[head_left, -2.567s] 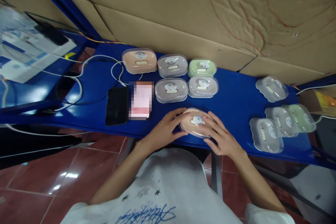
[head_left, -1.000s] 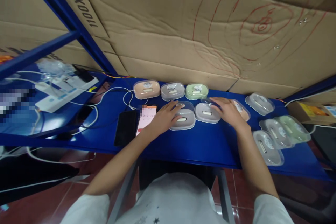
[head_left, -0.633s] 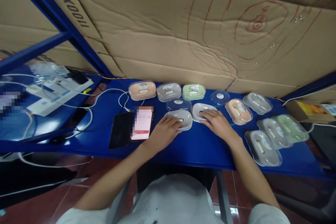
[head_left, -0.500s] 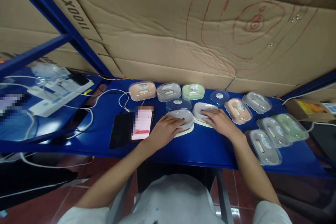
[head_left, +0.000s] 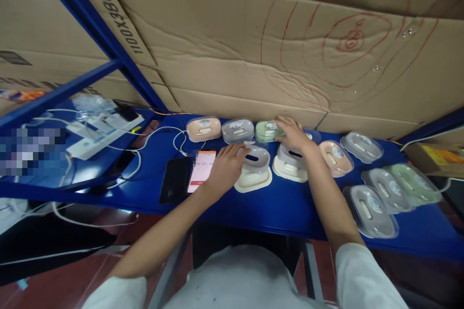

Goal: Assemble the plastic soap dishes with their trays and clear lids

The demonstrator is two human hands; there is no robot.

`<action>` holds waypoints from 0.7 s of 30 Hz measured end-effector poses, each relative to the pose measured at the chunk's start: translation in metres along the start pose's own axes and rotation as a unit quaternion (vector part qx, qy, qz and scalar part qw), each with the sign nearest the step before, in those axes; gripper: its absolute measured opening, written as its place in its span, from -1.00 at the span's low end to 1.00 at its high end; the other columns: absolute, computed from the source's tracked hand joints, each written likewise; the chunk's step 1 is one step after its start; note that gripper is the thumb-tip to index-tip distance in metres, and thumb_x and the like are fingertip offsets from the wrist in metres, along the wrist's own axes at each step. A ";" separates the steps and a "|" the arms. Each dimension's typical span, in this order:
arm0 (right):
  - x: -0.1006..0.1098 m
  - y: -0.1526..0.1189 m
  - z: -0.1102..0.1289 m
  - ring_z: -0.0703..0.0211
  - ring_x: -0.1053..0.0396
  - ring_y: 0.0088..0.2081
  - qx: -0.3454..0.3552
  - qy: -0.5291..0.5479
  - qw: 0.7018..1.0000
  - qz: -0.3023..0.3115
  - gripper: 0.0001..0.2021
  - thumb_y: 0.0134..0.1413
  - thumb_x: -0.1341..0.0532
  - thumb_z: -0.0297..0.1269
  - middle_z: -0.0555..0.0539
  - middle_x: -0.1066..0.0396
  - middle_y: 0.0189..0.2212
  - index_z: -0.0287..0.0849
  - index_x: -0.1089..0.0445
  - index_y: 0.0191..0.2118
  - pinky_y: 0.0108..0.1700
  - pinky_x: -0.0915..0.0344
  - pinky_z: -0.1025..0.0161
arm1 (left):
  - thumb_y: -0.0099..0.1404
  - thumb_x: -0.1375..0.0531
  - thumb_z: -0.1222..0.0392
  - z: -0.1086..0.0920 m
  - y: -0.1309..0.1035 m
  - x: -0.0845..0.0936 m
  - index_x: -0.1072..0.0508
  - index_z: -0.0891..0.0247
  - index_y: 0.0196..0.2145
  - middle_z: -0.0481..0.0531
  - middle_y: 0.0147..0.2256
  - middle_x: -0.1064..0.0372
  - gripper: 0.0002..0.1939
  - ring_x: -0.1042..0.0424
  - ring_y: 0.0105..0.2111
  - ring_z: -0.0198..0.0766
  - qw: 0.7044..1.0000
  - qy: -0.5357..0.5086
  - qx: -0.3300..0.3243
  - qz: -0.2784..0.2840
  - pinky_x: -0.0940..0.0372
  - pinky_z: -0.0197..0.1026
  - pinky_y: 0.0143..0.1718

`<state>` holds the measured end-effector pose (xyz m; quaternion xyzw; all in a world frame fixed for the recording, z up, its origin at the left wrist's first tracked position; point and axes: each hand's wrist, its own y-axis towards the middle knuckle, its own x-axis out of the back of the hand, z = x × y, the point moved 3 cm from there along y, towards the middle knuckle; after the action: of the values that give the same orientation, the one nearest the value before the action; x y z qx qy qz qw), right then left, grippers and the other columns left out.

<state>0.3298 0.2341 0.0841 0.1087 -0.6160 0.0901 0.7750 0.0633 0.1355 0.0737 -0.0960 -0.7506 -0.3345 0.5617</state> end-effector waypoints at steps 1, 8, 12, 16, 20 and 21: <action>-0.003 0.002 0.000 -0.31 -0.18 0.45 -0.001 -0.004 1.000 0.000 -0.31 0.18 -0.41 -0.33 -0.30 -0.24 0.45 -0.07 -0.35 0.41 0.41 -0.10 -0.34 | 0.42 -0.08 0.48 0.009 0.011 0.001 -0.52 0.16 0.20 0.19 0.18 -0.51 -0.50 -0.50 0.17 0.05 1.000 -0.007 0.005 0.004 -0.42 0.09 0.18; 0.024 -0.017 -0.019 -0.27 -0.42 0.27 -0.039 -0.032 0.998 -0.027 -0.57 0.38 -0.24 -0.25 -0.30 -0.52 0.21 -0.11 -0.47 0.30 0.34 -0.18 -0.27 | 0.43 -0.31 0.18 0.092 0.086 -0.017 -0.40 0.16 0.33 0.21 0.30 -0.42 -0.45 -0.44 0.29 0.11 0.990 0.006 0.066 0.125 -0.33 0.12 0.30; 0.033 -0.024 -0.008 -0.16 -0.48 0.22 -0.041 -0.033 0.998 -0.035 -0.60 0.44 -0.14 -0.32 -0.29 -0.53 0.20 -0.13 -0.46 0.29 0.24 -0.33 -0.04 | 0.53 -0.17 0.20 0.099 0.096 -0.022 -0.47 0.19 0.24 0.16 0.16 -0.54 -0.63 -0.55 0.14 0.00 0.991 0.011 0.065 0.116 -0.42 -0.01 0.18; 0.005 -0.020 0.021 -0.09 -0.56 0.12 0.004 -0.024 0.999 0.037 -0.67 0.36 -0.28 -0.28 -0.22 -0.61 0.09 -0.09 -0.55 0.18 0.14 -0.39 0.13 | 0.56 -0.03 0.32 0.077 0.090 -0.024 -0.54 0.29 0.14 0.30 0.12 -0.51 -0.64 -0.48 0.19 0.06 0.992 0.036 0.059 0.102 -0.37 0.06 0.22; -0.020 -0.011 0.036 -0.18 -0.48 0.25 0.021 -0.030 0.997 0.071 -0.62 0.28 -0.35 -0.35 -0.32 -0.52 0.21 -0.19 -0.55 0.19 0.27 -0.31 0.05 | 0.54 -0.14 0.25 0.060 0.083 -0.036 -0.55 0.27 0.14 0.24 0.10 -0.55 -0.69 -0.54 0.13 0.03 0.988 0.040 0.037 0.147 -0.42 -0.02 0.15; -0.021 -0.010 0.035 -0.17 -0.47 0.25 0.024 -0.029 0.997 0.074 -0.63 0.31 -0.32 -0.36 -0.32 -0.52 0.22 -0.19 -0.54 0.20 0.28 -0.30 0.05 | 0.52 -0.18 0.24 0.059 0.082 -0.039 -0.55 0.27 0.15 0.25 0.10 -0.55 -0.69 -0.55 0.12 0.04 0.986 0.041 0.037 0.157 -0.42 -0.02 0.14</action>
<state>0.2948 0.2147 0.0703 0.0840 -0.6419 0.1590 0.7454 0.0731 0.2422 0.0623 -0.1776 -0.7143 -0.2178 0.6410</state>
